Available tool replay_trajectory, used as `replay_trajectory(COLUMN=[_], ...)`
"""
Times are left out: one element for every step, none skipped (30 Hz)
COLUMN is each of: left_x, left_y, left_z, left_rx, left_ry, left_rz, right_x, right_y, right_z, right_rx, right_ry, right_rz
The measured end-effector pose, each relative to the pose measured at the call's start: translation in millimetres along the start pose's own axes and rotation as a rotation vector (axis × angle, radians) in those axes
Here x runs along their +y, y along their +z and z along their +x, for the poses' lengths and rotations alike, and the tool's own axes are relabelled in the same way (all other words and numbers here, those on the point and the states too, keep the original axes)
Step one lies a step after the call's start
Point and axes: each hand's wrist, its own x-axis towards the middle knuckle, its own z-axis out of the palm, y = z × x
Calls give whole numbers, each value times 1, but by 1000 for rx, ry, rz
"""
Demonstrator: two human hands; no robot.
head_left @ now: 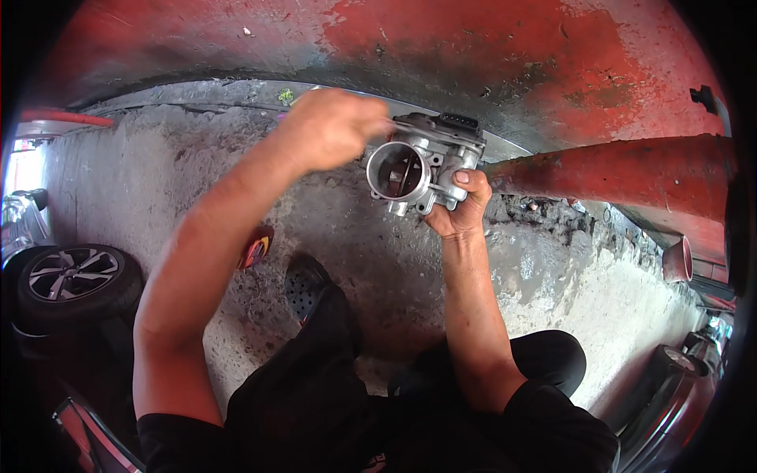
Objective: The person cleans a throttle body by brushing it with a toothbrush, spraying it with a cleaning agent, and rinsing it under a stream of water from a tap.
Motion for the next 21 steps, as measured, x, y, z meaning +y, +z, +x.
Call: replay_trajectory(left_x=[-13,-25,-36,-43,-44,-37,-30,-23,-17,-17,-18,-20,-22,-23,-24,-23,-21,-20,-20,-19,-17], left_y=[-2,-4,-4,-3,2,8,8,8,4,3,1,1,0,-2,-5,-8,-12,-16,-18,-21,-25], left_z=[-10,-20,-31,-50,-58,-59,-57,-55,-52,-52,-52,-52,-53,-53,-54,-55,-56,-56,-55,-54,-52], left_rx=[-32,-65,-61,10,82,64,94,122,132,125,142,154,144,136,131,126,77,29,27,48,68], left_ry=[-135,-269,-251,-388,-517,-504,-578,-653,-653,-645,-596,-548,-541,-528,-517,-513,-533,-553,-552,-454,-358], left_rz=[62,126,128,38,-64,-81,-172,-263,-312,-306,-303,-303,-302,-332,-360,-358,-375,-392,-392,-347,-301], right_x=[-4,-5,-6,-5,-7,-7,-8,-10,-11,-12,-13,-13,-13,-12,-11,-10,-9,-9,-9,-10,-9], right_y=[-1,-1,0,1,4,-1,-4,-8,-7,-6,-5,-5,-6,-6,-6,-5,-5,-4,-3,-3,-4], right_z=[5,3,3,2,3,0,2,2,3,5,6,6,7,7,8,9,8,8,7,7,7], right_rx=[-59,-57,-108,-161,-194,-169,-169,-169,-168,-196,-225,-249,-248,-242,-247,-251,-244,-243,-235,-227,-227], right_ry=[2,-6,-16,-19,-11,-23,-16,-8,-20,-7,7,20,25,16,32,48,50,47,44,43,43], right_rz=[-76,-76,-33,19,32,29,18,7,12,28,43,59,77,81,97,113,121,122,116,109,111])
